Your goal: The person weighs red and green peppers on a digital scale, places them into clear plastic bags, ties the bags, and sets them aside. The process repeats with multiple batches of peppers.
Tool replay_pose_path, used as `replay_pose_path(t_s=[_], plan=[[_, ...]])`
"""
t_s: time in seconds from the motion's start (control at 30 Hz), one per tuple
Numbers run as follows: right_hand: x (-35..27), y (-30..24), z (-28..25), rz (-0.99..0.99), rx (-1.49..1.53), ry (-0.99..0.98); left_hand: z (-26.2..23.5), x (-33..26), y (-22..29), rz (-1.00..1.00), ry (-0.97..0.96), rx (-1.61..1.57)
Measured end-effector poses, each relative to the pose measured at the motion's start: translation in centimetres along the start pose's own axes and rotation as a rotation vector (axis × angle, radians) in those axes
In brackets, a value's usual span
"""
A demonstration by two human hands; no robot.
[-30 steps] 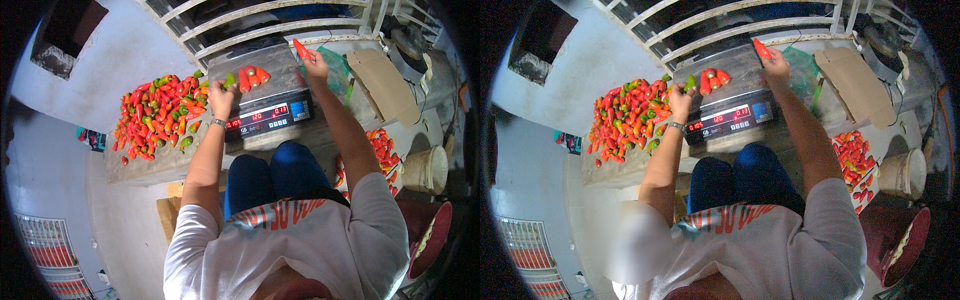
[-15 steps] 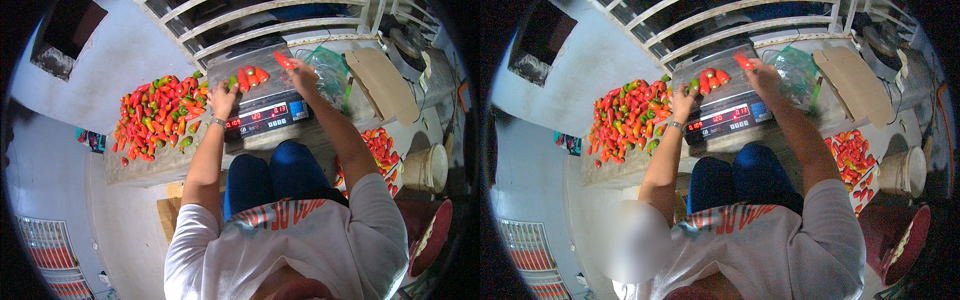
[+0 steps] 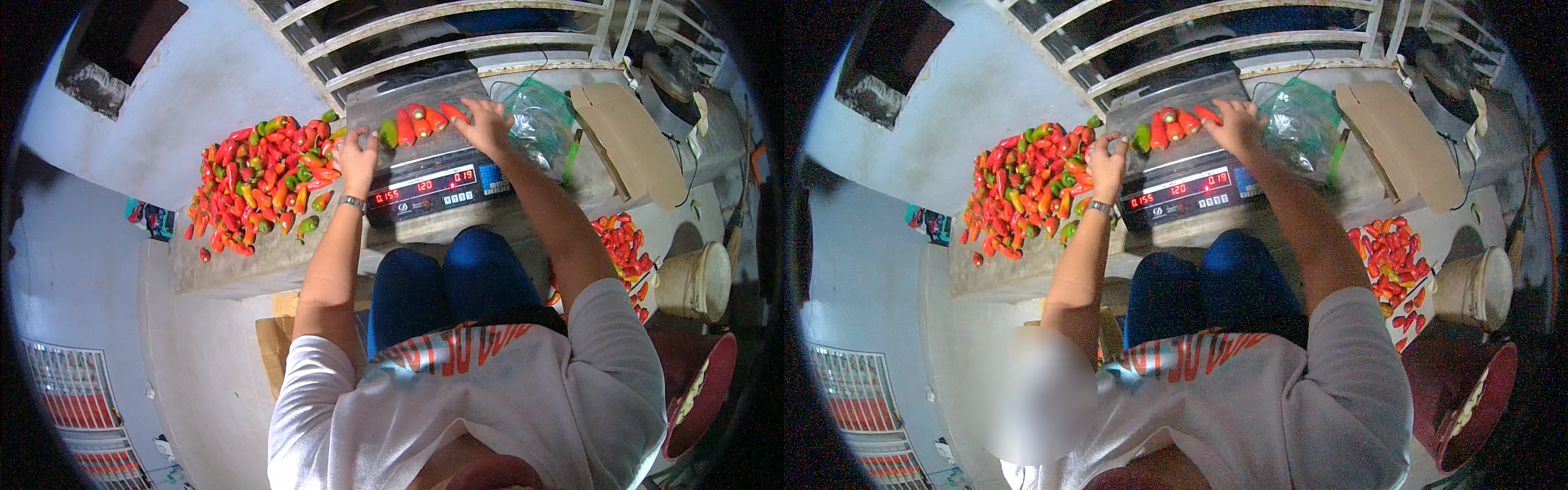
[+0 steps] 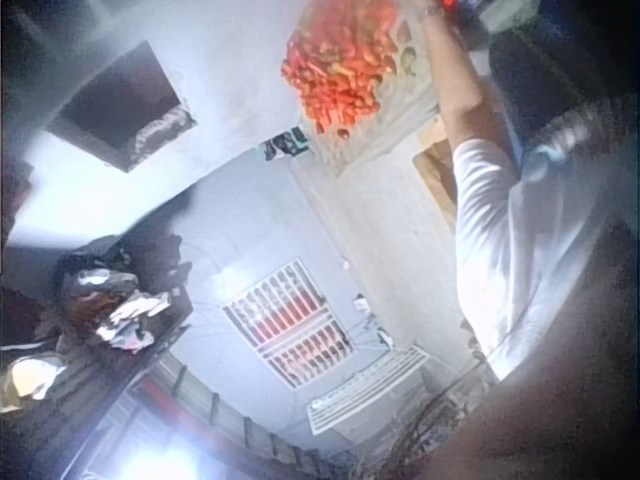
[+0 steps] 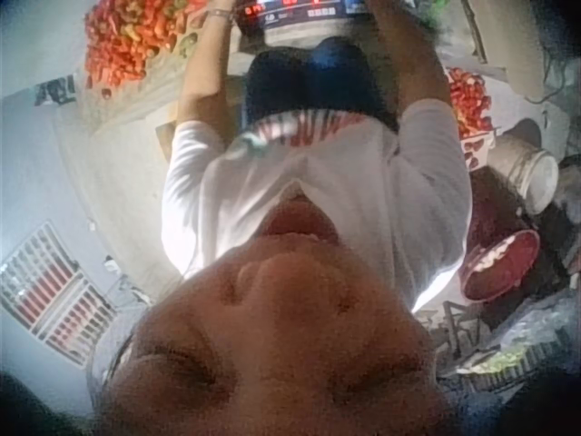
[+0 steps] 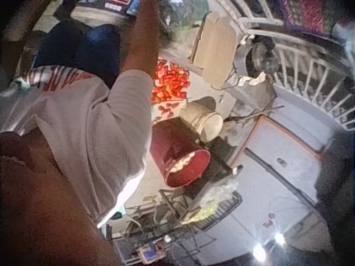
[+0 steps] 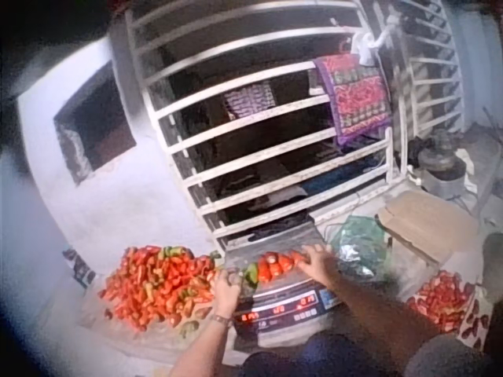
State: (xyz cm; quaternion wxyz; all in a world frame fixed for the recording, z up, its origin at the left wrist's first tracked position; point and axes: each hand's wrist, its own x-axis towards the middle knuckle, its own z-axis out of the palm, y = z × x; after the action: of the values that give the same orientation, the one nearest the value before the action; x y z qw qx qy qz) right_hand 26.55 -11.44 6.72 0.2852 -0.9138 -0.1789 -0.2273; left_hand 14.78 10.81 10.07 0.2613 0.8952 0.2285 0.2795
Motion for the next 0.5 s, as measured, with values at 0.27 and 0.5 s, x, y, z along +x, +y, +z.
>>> replay_pose_path(t_s=[0.27,0.5], plan=[[0.20,0.66,0.47,0.010,0.003,0.003,-0.06,-0.16,-0.25,0.001,0.030,-0.003],[0.04,0.54,0.82,-0.001,-0.009,0.011,-0.10,-0.10,-1.02,0.015,0.018,-0.010]])
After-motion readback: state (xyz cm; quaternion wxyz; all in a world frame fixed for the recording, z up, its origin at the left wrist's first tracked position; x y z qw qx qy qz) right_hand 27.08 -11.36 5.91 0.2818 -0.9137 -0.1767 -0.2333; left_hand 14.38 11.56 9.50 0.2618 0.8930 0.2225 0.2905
